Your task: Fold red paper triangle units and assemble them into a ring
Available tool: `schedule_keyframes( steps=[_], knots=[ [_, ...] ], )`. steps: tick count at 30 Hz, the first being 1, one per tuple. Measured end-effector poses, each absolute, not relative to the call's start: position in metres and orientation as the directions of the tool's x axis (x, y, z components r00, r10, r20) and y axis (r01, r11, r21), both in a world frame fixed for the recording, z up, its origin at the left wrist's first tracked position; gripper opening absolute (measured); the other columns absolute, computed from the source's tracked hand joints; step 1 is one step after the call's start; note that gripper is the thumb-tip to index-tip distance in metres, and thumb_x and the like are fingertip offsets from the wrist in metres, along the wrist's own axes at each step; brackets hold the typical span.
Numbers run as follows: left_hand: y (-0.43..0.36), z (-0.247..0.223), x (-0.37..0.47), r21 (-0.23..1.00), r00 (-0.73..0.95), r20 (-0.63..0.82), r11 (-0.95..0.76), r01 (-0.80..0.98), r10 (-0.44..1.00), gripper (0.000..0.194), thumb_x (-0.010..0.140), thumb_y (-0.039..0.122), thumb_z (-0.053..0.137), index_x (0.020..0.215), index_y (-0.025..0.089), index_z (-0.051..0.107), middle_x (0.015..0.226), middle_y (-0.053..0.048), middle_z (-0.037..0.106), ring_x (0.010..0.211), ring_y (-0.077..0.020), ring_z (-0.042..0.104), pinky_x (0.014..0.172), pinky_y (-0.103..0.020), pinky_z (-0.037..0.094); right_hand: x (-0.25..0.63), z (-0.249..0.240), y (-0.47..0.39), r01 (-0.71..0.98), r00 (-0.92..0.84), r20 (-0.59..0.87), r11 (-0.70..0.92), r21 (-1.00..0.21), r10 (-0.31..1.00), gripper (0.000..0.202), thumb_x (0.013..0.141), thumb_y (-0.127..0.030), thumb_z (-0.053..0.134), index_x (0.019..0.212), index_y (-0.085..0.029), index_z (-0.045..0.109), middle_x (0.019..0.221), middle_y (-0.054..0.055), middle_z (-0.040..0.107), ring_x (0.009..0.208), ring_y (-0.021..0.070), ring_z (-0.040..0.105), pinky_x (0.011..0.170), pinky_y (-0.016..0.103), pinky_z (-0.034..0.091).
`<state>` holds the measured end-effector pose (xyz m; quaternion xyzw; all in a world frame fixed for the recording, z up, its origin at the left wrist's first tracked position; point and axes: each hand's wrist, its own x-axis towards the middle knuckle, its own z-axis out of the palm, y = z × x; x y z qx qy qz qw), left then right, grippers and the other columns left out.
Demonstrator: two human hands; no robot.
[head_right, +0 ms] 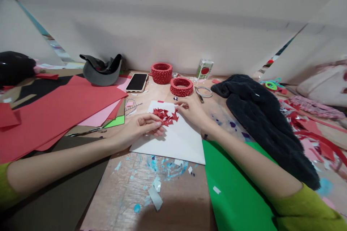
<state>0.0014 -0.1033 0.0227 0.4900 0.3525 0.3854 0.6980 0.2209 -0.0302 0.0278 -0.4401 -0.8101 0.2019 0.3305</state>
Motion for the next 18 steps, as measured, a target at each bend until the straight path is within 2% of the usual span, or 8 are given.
schedule_keyframes(
  steps=[4,8,10,15,18],
  knots=[
    [-0.102,0.021,0.000,0.957,0.481,-0.099,0.216,-0.195,0.871,0.020,0.083,0.030,0.068,0.093,0.013,0.062,0.092,-0.011,0.073,0.082,-0.0164,0.070,0.081,-0.030,0.053,0.219,0.020,-0.027,0.534,-0.373,0.324,0.487,-0.691,0.869,0.011,0.082,-0.020,0.062,0.085,-0.017,0.072,0.088,0.007,0.072,0.084,0.0198,0.065,0.079,0.035,0.048],
    [-0.102,0.021,-0.001,0.960,0.473,-0.093,0.205,-0.190,0.876,0.021,0.083,0.031,0.068,0.094,0.013,0.062,0.094,-0.012,0.073,0.085,-0.0168,0.070,0.081,-0.029,0.053,0.216,0.031,-0.031,0.350,-0.267,0.399,0.474,-0.808,0.877,0.007,0.079,-0.023,0.067,0.078,-0.016,0.068,0.097,0.007,0.069,0.091,0.0195,0.064,0.081,0.034,0.050],
    [-0.103,0.022,-0.001,0.962,0.455,-0.094,0.199,-0.187,0.885,0.022,0.084,0.030,0.067,0.096,0.013,0.062,0.095,-0.012,0.073,0.089,-0.0181,0.070,0.082,-0.030,0.053,0.214,0.041,-0.036,0.265,-0.228,0.412,0.464,-0.846,0.882,0.009,0.077,-0.024,0.070,0.077,-0.016,0.067,0.095,0.007,0.068,0.089,0.0191,0.065,0.080,0.034,0.052],
    [-0.105,0.022,0.001,0.958,0.345,-0.045,0.138,-0.250,0.937,0.017,0.082,0.023,0.068,0.095,0.013,0.064,0.092,-0.009,0.074,0.088,-0.0189,0.071,0.083,-0.032,0.055,0.208,0.051,-0.054,0.034,-0.254,0.383,0.404,-0.914,0.888,0.027,0.070,-0.023,0.078,0.090,-0.020,0.060,0.090,0.002,0.068,0.085,0.0172,0.068,0.079,0.033,0.056],
    [-0.104,0.021,0.001,0.969,0.275,0.009,0.060,-0.241,0.961,0.016,0.079,0.020,0.071,0.093,0.013,0.067,0.090,-0.006,0.075,0.084,-0.0160,0.071,0.081,-0.029,0.055,0.203,0.051,-0.066,0.010,-0.353,0.315,0.341,-0.940,0.881,0.034,0.068,-0.022,0.079,0.095,-0.021,0.059,0.099,0.003,0.068,0.084,0.0158,0.069,0.077,0.031,0.058]
  ],
)
